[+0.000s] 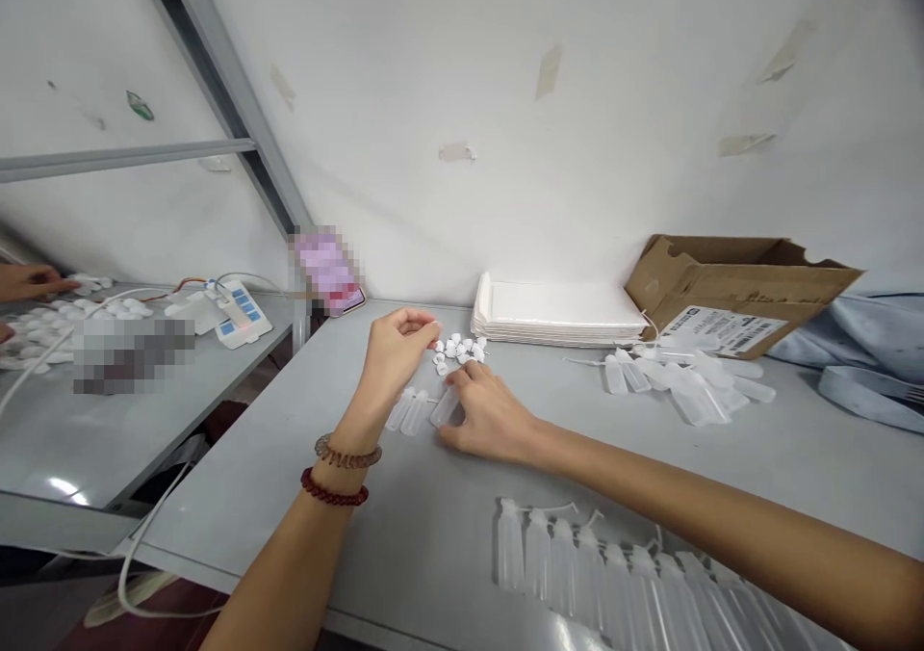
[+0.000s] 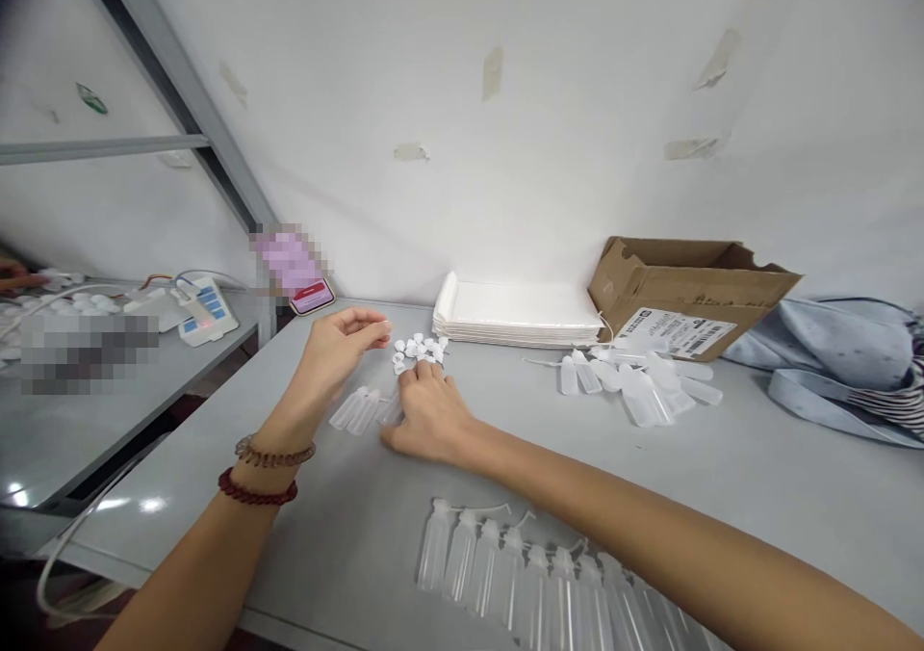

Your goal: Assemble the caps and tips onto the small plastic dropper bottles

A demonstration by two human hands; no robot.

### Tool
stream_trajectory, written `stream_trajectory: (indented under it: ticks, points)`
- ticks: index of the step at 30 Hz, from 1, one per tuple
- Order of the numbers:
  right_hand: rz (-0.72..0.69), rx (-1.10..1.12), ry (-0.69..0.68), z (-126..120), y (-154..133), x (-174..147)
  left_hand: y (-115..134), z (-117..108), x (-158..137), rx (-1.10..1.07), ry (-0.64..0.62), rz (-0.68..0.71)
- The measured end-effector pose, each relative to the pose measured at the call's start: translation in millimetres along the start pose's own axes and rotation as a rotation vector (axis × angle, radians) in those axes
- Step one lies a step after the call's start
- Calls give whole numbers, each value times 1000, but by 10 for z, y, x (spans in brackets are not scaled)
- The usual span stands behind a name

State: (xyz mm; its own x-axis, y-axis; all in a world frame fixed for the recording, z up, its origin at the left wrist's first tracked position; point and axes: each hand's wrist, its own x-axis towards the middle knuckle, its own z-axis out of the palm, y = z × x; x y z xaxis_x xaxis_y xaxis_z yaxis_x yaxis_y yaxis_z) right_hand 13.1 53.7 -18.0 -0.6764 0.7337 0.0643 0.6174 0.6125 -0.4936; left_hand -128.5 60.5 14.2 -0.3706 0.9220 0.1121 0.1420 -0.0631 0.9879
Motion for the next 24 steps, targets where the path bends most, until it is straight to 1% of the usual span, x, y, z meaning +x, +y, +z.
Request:
stream_trajectory:
  ticks: [4, 6, 9, 12, 16, 19, 21, 24]
  points:
    - [-24, 42, 52, -244, 79, -119, 17, 38, -56, -29, -126, -50]
    - [-45, 64, 94, -408, 115, -244, 27, 96, -121, -53, -219, -89]
    - [-78, 168, 171, -631, 163, -485, 39, 220, -254, -97, -345, -143]
    - [-66, 258, 182, -774, 202, -721, 50, 354, -399, -130, -394, -168]
    - [-68, 310, 211, -838, 224, -956, 86, 493, -580, -230, -513, -199]
    - [-74, 289, 221, -839, 224, -1085, 122, 547, -692, -240, -588, -154]
    - [-76, 278, 216, -831, 223, -1154, 138, 566, -741, -200, -584, -137]
    - [-78, 273, 212, -807, 224, -1235, 147, 592, -779, -120, -551, -146]
